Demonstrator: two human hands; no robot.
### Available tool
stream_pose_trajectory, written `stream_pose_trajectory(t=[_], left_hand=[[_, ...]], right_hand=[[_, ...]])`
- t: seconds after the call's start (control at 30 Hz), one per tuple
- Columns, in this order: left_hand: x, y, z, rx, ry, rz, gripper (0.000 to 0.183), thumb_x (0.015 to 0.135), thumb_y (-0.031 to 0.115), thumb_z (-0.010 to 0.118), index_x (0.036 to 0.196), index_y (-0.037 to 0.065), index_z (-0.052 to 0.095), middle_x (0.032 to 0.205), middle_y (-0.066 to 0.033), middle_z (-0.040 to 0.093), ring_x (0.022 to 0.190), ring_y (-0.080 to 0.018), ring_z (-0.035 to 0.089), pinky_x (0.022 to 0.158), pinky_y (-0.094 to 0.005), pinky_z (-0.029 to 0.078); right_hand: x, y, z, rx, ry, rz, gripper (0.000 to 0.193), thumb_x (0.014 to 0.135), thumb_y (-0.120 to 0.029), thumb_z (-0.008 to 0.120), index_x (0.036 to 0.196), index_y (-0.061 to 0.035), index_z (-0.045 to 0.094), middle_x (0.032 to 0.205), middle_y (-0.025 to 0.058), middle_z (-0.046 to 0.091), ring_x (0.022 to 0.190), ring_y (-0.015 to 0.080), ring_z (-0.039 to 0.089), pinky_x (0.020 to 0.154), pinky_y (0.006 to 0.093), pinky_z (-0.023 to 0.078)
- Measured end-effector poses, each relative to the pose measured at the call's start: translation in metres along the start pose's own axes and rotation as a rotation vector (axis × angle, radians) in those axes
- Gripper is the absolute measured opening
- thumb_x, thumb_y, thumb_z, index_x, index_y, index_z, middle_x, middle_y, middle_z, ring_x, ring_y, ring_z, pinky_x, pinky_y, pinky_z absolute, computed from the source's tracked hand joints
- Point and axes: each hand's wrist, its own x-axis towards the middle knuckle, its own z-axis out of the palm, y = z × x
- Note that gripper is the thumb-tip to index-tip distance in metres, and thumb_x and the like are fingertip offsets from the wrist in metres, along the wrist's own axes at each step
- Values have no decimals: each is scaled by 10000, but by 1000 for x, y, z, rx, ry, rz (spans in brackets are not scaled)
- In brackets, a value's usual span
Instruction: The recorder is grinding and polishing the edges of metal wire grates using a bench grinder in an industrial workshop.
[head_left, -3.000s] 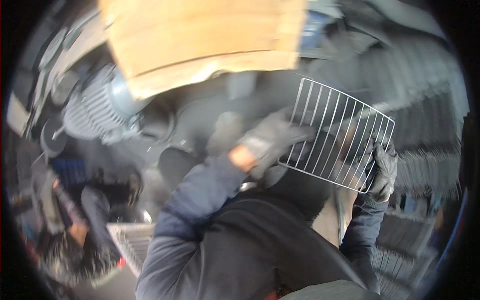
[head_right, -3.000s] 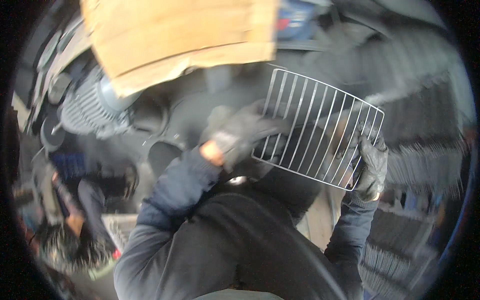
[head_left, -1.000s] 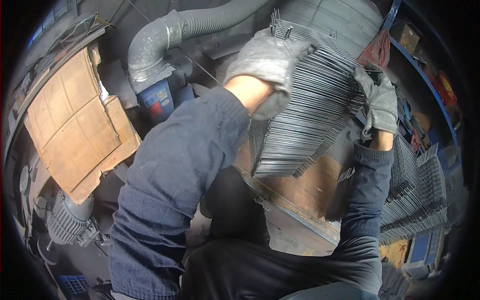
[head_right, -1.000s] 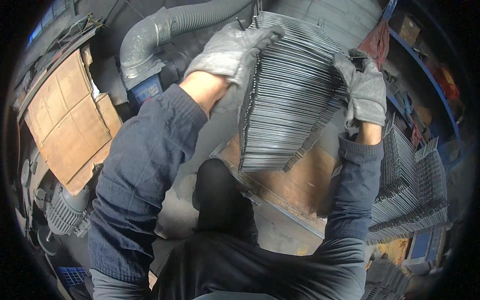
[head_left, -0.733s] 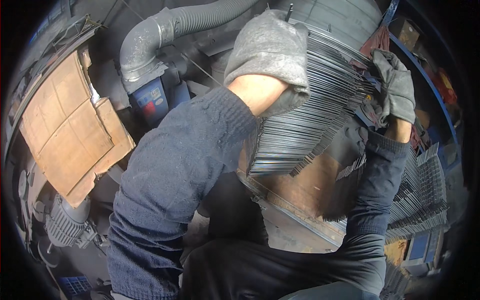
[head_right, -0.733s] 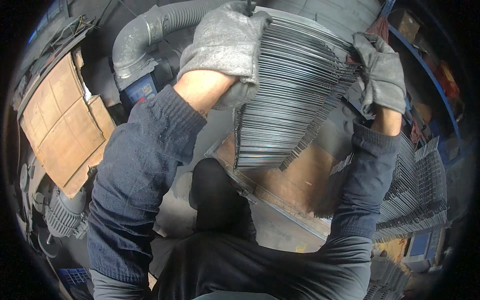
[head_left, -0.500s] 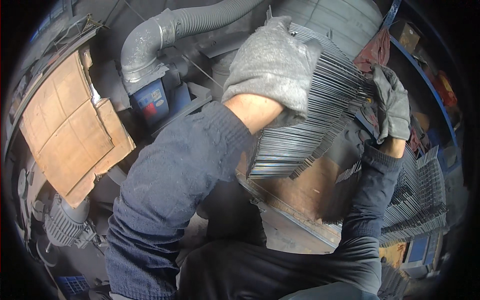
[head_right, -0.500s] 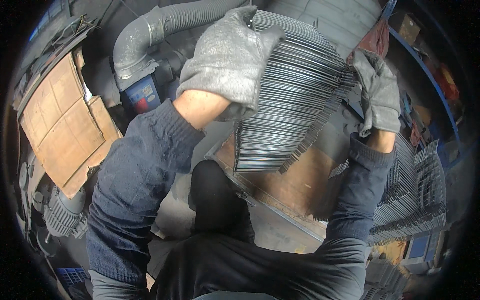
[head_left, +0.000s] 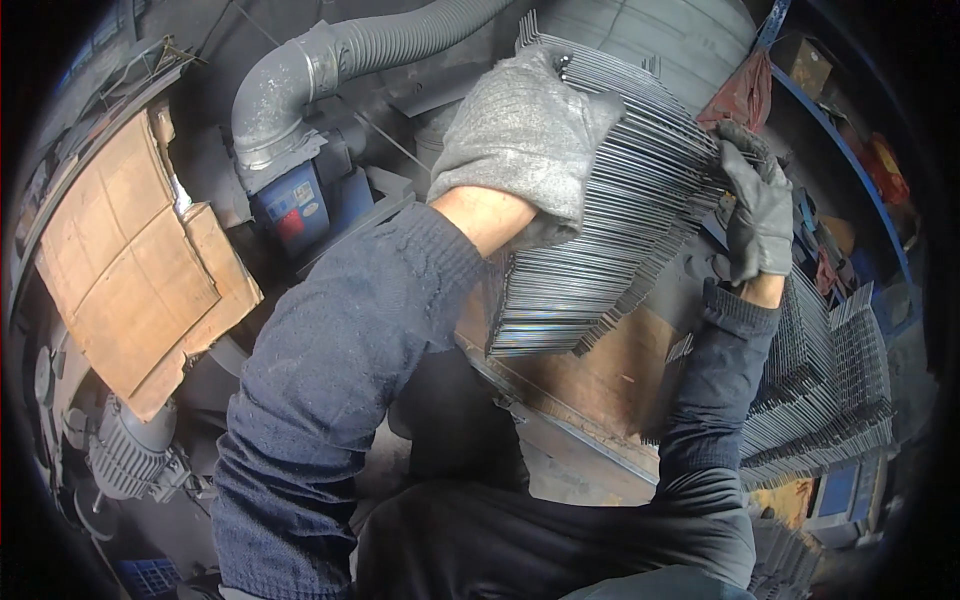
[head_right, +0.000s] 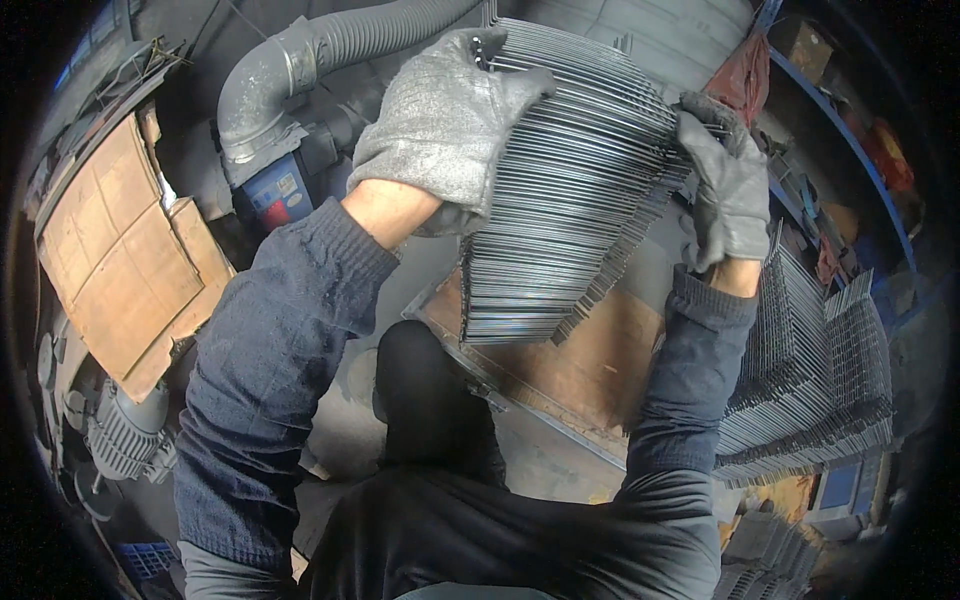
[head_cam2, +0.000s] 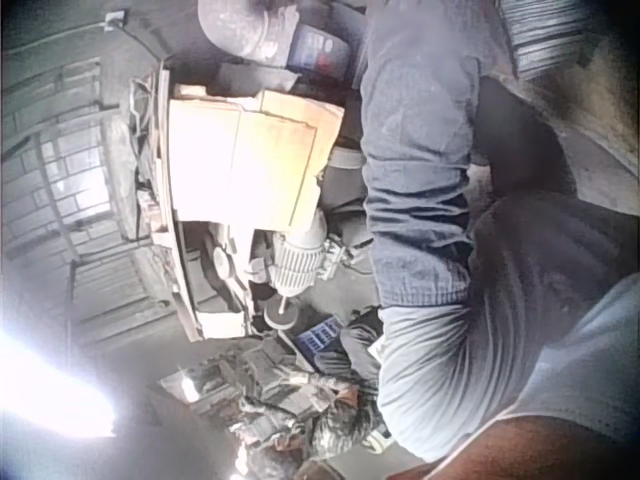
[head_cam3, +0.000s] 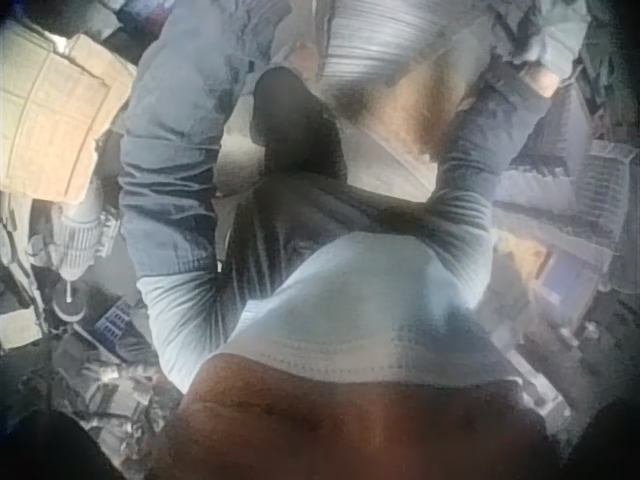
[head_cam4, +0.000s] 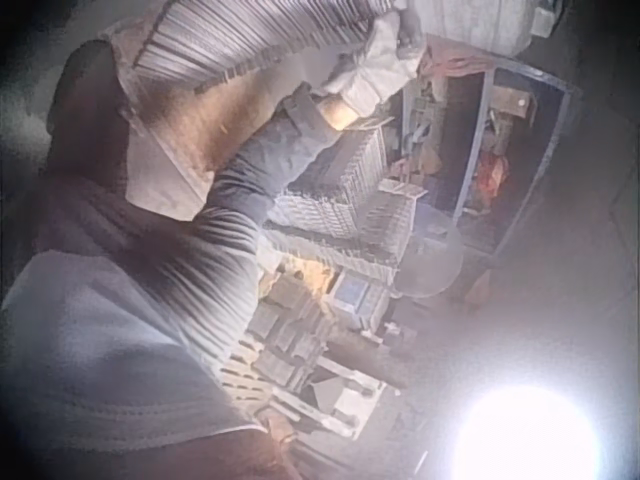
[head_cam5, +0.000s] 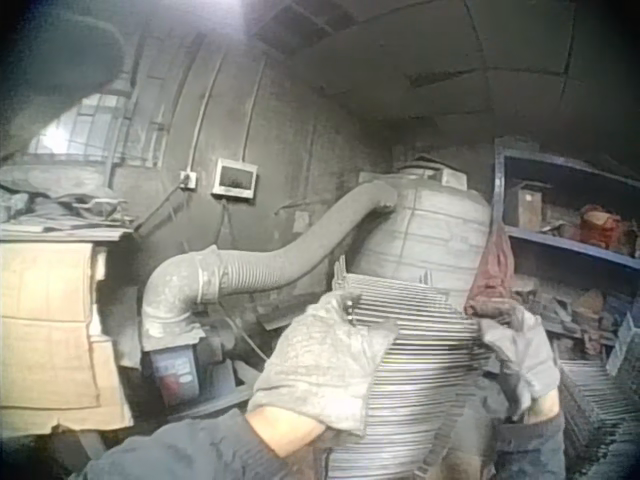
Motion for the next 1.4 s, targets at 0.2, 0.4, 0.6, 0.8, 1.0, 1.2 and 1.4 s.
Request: stream_pose_trajectory(t=[0.2,0.4,0.6,0.8,1.0,1.2,1.4], left_hand=[[1,4,-4,-47,-18,-15,743,875,461,737,1399,-44,590,1220,-266,704,1052,-391,739,940,-474,607],[-5,7,-10,-93,141,9,696,901,460,718,1398,-14,604,1222,-262,702,1048,-391,739,974,-480,594],[-9,12,-22,-146,-42,-166,422,991,323,623,1274,23,711,1152,-203,747,1052,-383,743,980,-504,583],[-5,23,-23,-9,20,-13,392,996,322,598,1211,20,725,1076,-214,752,1000,-385,748,933,-496,587],[-3,28,-28,107,91,117,377,1001,322,572,1149,18,738,1000,-226,757,949,-388,753,886,-488,592],[-3,40,-32,221,145,221,377,1006,322,547,1086,15,751,924,-238,762,898,-390,759,839,-480,597],[-1,35,-34,326,74,261,364,1005,316,573,1118,22,756,992,-223,763,951,-382,756,876,-491,597]], right_hand=[[22,14,4,-101,128,-62,406,980,-269,756,1268,11,700,1121,108,775,1017,225,742,920,320,579],[28,-1,-11,-271,-43,14,496,997,-396,721,1285,8,701,1119,155,778,1016,247,760,914,327,576],[17,-13,-19,-601,-23,73,556,936,-493,759,1185,4,744,1113,222,774,1066,372,745,918,416,577],[23,-24,-18,-715,-11,242,650,938,-595,702,1208,-5,742,1131,239,760,1086,415,719,929,457,566],[40,-10,-26,-630,-58,106,665,939,-601,701,1220,0,739,1130,240,762,1078,399,726,919,440,568],[46,-13,-30,-608,1,91,673,915,-604,730,1200,5,747,1084,208,784,1033,361,751,898,421,577],[49,-25,-31,-527,-7,109,563,897,-522,775,1162,-26,768,997,162,796,968,297,771,860,387,583]])
